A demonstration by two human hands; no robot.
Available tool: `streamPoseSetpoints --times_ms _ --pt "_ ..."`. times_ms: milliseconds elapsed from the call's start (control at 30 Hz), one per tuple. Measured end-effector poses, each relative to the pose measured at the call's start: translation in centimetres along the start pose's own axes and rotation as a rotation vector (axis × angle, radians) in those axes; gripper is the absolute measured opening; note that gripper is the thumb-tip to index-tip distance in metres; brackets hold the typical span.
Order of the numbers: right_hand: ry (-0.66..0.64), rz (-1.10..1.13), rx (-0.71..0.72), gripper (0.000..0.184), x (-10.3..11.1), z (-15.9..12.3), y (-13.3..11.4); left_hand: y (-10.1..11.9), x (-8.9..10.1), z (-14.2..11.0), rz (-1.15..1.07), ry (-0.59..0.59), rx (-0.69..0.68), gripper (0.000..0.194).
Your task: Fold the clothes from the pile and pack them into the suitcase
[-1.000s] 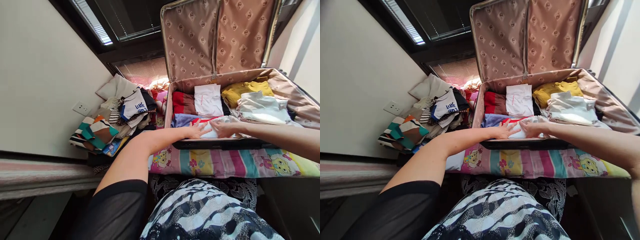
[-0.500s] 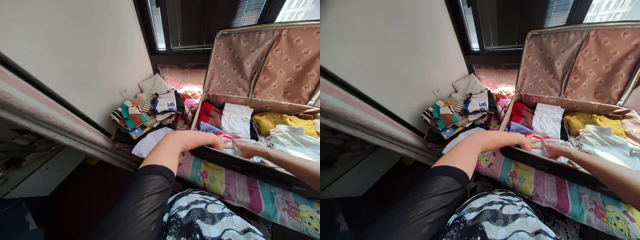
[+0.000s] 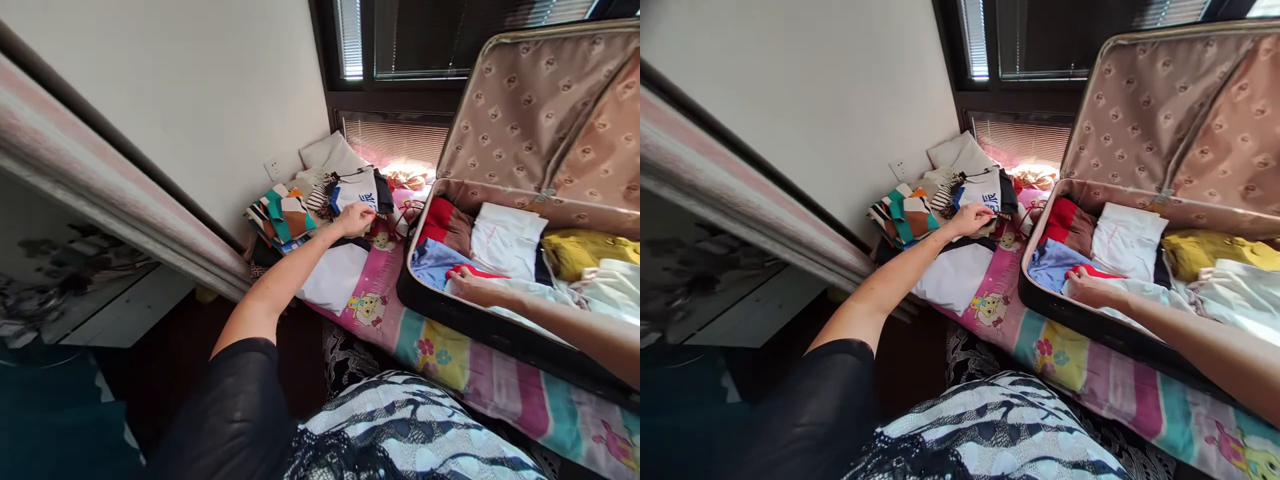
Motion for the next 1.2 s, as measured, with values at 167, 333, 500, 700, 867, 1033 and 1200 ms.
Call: streamPoseSetpoints --times_ms 167,333,500,700,867,1033,1200 --pt "-0.102 -0.013 -0.057 0.067 -2.8 0.4 1.6 -6.6 3.9 0.4 0.271 0.079 0.224 0.038" --pt "-0.063 0.057 -0.06 0.072 -3.2 0.3 2.5 -8.7 1.4 3.2 0.424 -0.098 0.225 0.095" --pt "-0.094 0.076 -0.079 0.082 -3.7 0.2 2.6 -9.5 -0.3 5.9 0.457 -0.146 0.226 0.072" --pt "-0.059 0.136 -0.099 0.077 -3.6 0.3 3.0 -10.6 0.4 7.3 0.454 -0.131 0.304 0.051" --pt "-0.054 0.138 -0.11 0.077 -3.2 0.1 2.7 -10.5 0.3 7.4 0.469 -0.167 0.322 0.055" --pt "-0.036 0.165 -0.116 0.076 -2.9 0.0 2.5 -9.8 -0.9 7.2 0.472 -0.213 0.299 0.085" --pt "-0.048 0.169 -0.101 0.077 -3.3 0.1 2.5 -9.3 -2.0 7.5 0.494 -0.139 0.283 0.072"
Point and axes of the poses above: each hand's wrist, its own z-axis towards the middle knuckle, its own x-axis out of the back of the hand, y = z × x, the point moved 7 cm from there along z, towards the middle knuckle, and after that the axes turned 7 degrees about -z, right-handed, at the moved point
